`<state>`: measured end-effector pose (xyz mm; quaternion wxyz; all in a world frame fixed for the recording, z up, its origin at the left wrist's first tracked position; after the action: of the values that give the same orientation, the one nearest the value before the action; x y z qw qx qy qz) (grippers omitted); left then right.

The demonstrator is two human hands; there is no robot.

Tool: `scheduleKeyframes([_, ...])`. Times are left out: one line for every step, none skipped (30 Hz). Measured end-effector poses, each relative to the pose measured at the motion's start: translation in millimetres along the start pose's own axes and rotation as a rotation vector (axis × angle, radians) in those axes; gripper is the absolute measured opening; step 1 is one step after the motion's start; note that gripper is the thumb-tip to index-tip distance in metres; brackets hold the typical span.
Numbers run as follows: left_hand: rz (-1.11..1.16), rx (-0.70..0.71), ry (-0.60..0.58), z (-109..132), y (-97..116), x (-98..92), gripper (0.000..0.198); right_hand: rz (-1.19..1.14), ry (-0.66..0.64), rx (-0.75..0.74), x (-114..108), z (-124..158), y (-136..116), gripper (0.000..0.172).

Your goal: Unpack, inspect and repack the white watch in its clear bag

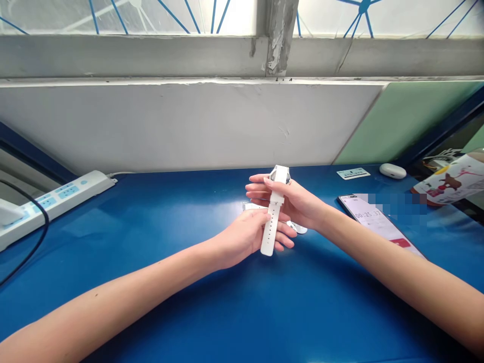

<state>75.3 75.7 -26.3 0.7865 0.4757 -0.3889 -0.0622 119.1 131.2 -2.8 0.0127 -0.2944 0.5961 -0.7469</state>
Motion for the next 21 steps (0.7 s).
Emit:
scheduleKeyframes([-0.005,-0.008,-0.001,0,-1,-0.3,0.026,0.008,-0.028,0.007,2,1,0,0.020])
scheduleKeyframes([-0.012,-0.016,0.000,0,-2,-0.7,0.026,0.010,-0.046,0.014,4,1,0,0.020])
scheduleKeyframes([-0.020,-0.026,0.003,1,-4,-1.2,0.025,0.010,-0.059,0.022,4,1,1,0.021])
scheduleKeyframes([-0.031,-0.038,0.006,2,-5,-1.5,0.024,0.008,-0.071,0.031,5,1,1,0.022])
scheduleKeyframes([-0.044,-0.050,0.005,3,-6,-1.3,0.024,0.004,-0.084,0.042,5,2,2,0.024])
scheduleKeyframes([-0.057,-0.059,0.000,4,-7,-0.6,0.025,-0.003,-0.096,0.055,6,2,3,0.026])
scheduleKeyframes([-0.069,-0.065,-0.009,5,-8,0.6,0.028,-0.012,-0.106,0.070,7,2,5,0.029])
scheduleKeyframes([-0.075,-0.063,-0.017,6,-7,1.7,0.030,-0.022,-0.113,0.085,8,2,6,0.032])
scheduleKeyframes([-0.073,-0.055,-0.018,6,-6,2.0,0.031,-0.033,-0.119,0.098,8,3,7,0.035])
scheduleKeyframes([-0.067,-0.042,-0.012,6,-5,1.4,0.032,-0.044,-0.122,0.108,9,3,8,0.037])
scheduleKeyframes([-0.058,-0.030,-0.001,6,-3,-0.1,0.030,-0.053,-0.125,0.114,9,3,9,0.037])
scheduleKeyframes([-0.047,-0.021,0.013,6,-2,-2.0,0.028,-0.057,-0.125,0.114,9,3,9,0.036])
scheduleKeyframes([-0.035,-0.016,0.022,5,-2,-3.8,0.026,-0.053,-0.122,0.107,9,3,8,0.034])
scheduleKeyframes([-0.027,-0.017,0.025,4,-3,-5.1,0.024,-0.041,-0.117,0.095,8,3,7,0.031])
scheduleKeyframes([-0.022,-0.024,0.020,4,-4,-5.7,0.023,-0.026,-0.112,0.080,7,2,6,0.029])
scheduleKeyframes([-0.019,-0.034,0.012,3,-6,-5.9,0.023,-0.010,-0.106,0.063,6,2,5,0.027])
scheduleKeyframes([-0.013,-0.042,0.006,3,-7,-6.0,0.024,0.000,-0.099,0.047,4,1,4,0.026])
scheduleKeyframes([-0.005,-0.048,0.005,2,-8,-6.4,0.024,0.004,-0.090,0.034,3,0,4,0.024])
scheduleKeyframes([0.005,-0.049,0.009,2,-9,-6.9,0.025,0.001,-0.077,0.024,1,0,3,0.024])
scheduleKeyframes([0.015,-0.046,0.019,2,-8,-7.8,0.025,-0.007,-0.056,0.016,-1,-1,3,0.023])
scheduleKeyframes([0.025,-0.039,0.030,2,-7,-8.5,0.025,-0.018,-0.030,0.007,-4,-2,3,0.022])
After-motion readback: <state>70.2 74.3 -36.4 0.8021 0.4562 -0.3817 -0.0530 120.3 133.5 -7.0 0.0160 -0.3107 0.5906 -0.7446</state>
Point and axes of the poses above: each hand's wrist, its own z-axis away from the middle knuckle, its own x-axis out of the palm, y = z × x, the point moved 10 cm from there along -z, towards the middle knuckle, and after that the axes turned 4 degrees about z, right-handed, at the moved point
